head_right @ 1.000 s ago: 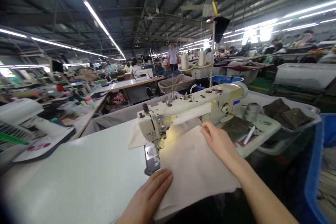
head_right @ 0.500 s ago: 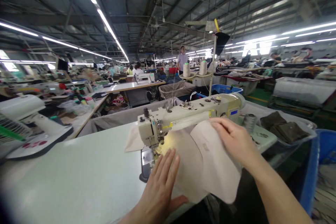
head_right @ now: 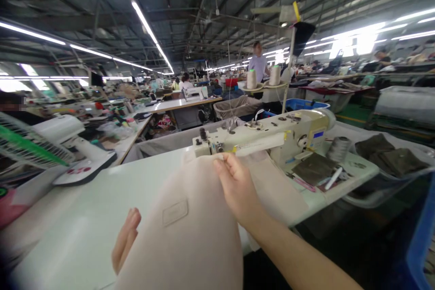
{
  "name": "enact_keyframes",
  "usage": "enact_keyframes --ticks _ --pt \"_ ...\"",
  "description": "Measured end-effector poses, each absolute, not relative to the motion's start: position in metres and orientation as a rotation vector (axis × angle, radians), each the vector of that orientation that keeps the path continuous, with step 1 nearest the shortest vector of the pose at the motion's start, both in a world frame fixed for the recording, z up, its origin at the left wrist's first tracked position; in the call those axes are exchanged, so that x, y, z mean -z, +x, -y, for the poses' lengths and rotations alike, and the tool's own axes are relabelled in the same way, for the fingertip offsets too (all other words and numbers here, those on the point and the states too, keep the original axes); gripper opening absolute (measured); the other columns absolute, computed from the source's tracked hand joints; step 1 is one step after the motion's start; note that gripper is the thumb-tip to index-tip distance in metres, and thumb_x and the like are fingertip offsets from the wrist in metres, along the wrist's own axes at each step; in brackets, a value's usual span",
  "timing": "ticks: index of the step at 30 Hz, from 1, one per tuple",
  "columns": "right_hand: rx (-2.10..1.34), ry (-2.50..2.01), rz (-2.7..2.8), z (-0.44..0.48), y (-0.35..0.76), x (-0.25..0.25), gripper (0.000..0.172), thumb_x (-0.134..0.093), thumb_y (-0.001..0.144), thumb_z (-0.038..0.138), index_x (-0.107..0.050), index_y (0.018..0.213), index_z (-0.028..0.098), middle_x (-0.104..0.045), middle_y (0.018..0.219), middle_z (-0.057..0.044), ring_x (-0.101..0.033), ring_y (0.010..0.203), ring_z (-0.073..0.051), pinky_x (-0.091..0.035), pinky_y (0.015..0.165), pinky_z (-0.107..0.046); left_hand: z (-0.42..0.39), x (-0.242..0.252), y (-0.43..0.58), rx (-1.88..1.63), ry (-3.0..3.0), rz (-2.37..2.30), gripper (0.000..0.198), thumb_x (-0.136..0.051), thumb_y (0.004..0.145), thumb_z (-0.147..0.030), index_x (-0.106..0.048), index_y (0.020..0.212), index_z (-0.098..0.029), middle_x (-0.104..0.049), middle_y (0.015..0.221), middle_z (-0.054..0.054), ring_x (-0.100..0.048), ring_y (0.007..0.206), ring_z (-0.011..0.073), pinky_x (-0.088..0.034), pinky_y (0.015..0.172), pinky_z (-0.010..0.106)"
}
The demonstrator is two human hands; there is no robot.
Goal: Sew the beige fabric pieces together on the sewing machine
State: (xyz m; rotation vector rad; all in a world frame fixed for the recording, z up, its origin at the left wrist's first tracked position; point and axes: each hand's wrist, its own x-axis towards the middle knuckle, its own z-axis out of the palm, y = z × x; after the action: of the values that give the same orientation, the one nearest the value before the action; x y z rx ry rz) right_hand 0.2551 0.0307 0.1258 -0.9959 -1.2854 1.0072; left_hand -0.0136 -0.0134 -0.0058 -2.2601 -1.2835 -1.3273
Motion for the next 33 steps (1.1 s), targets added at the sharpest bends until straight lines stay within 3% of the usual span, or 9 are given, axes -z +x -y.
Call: enact_keyframes --ticks 3,7,12,15,19,21,24,27,33 --pt "-0.956 -1.191 1.439 -0.052 0.241 -0.067 0.035 -0.046 0.088 0.052 -0.060 0.085 0.020 -0.064 0.078 -0.002 -0.061 0.077 -0.020 -0.047 0.068 -0.029 0.030 -0.002 -0.040 1.069 -2.414 0.973 0.068 -0.055 0.092 -0.007 -0.035 0.152 -0.031 -0.057 0.141 0.008 -0.045 0.139 0.0287 -0.034 0.118 0.059" --pt "-0.905 -1.394 1.471 -0.059 0.230 0.005 0.030 -0.043 0.084 0.048 -0.054 0.079 0.021 -0.065 0.078 -0.007 -0.062 0.078 -0.025 -0.048 0.074 -0.037 0.043 -0.008 -0.037 0.760 -2.643 0.956 0.074 -0.046 0.088 -0.001 -0.024 0.157 -0.017 -0.047 0.149 0.017 -0.037 0.144 0.0294 -0.034 0.117 0.057" --pt "-0.853 -1.419 1.513 -0.054 0.235 0.021 0.035 -0.041 0.092 0.044 -0.058 0.105 0.017 -0.069 0.104 -0.013 -0.065 0.098 -0.027 -0.050 0.090 -0.041 0.049 -0.011 -0.024 0.300 -2.921 0.897 0.066 -0.044 0.085 -0.007 -0.041 0.150 -0.020 -0.049 0.150 0.008 -0.040 0.143 0.0246 -0.033 0.120 0.047" --pt "-0.696 -1.258 1.745 -0.043 0.255 0.004 0.056 -0.053 0.093 0.046 -0.046 0.140 0.015 -0.050 0.145 -0.019 -0.049 0.133 -0.028 -0.039 0.111 -0.046 0.047 -0.012 -0.025 0.254 -2.966 1.020 0.061 -0.045 0.086 -0.007 -0.046 0.146 -0.022 -0.053 0.146 0.007 -0.048 0.137 0.0219 -0.045 0.112 0.038" --pt "-0.975 -0.888 2.425 -0.011 0.291 -0.018 0.096 -0.082 0.070 0.050 -0.040 0.152 0.024 -0.038 0.156 -0.013 -0.040 0.142 -0.033 -0.035 0.116 -0.047 0.046 -0.016 -0.030 0.351 -3.041 1.154 0.058 -0.048 0.086 -0.008 -0.051 0.142 -0.023 -0.057 0.142 0.007 -0.053 0.133 0.0208 -0.047 0.109 0.037" --pt "-0.986 -0.782 2.600 0.001 0.302 -0.022 0.091 -0.084 0.069 0.039 -0.044 0.150 0.024 -0.040 0.155 -0.012 -0.039 0.142 -0.034 -0.030 0.119 -0.050 0.046 -0.021 -0.031 0.401 -3.107 1.265 0.054 -0.052 0.088 -0.011 -0.054 0.140 -0.025 -0.059 0.141 0.006 -0.054 0.132 0.0195 -0.046 0.110 0.035" --pt "-0.962 -0.785 2.597 0.003 0.303 -0.021 0.051 -0.062 0.085 0.017 -0.061 0.135 0.021 -0.056 0.143 -0.010 -0.051 0.134 -0.028 -0.036 0.115 -0.045 0.040 -0.028 -0.027 0.568 -3.171 1.593 0.039 -0.045 0.097 -0.018 -0.061 0.130 -0.029 -0.064 0.133 0.002 -0.058 0.125 0.0152 -0.045 0.110 0.029" --pt "-1.056 -0.997 2.301 -0.014 0.289 -0.015 0.029 -0.049 0.094 0.022 -0.072 0.111 0.021 -0.073 0.112 -0.007 -0.066 0.107 -0.023 -0.049 0.097 -0.037 0.026 -0.033 -0.017 0.809 -2.959 2.092 0.036 -0.034 0.102 -0.031 -0.069 0.107 -0.025 -0.071 0.112 0.003 -0.065 0.109 0.0172 -0.050 0.102 0.030" --pt "-1.019 -1.532 1.584 -0.041 0.256 0.011 0.067 -0.064 0.081 0.035 -0.042 0.141 0.017 -0.070 0.089 -0.002 -0.064 0.074 -0.019 -0.052 0.078 -0.036 0.003 -0.024 -0.005 0.822 -2.532 2.410 0.041 -0.035 0.096 -0.047 -0.053 0.068 -0.022 -0.062 0.072 0.004 -0.063 0.072 0.0223 -0.053 0.075 0.035"
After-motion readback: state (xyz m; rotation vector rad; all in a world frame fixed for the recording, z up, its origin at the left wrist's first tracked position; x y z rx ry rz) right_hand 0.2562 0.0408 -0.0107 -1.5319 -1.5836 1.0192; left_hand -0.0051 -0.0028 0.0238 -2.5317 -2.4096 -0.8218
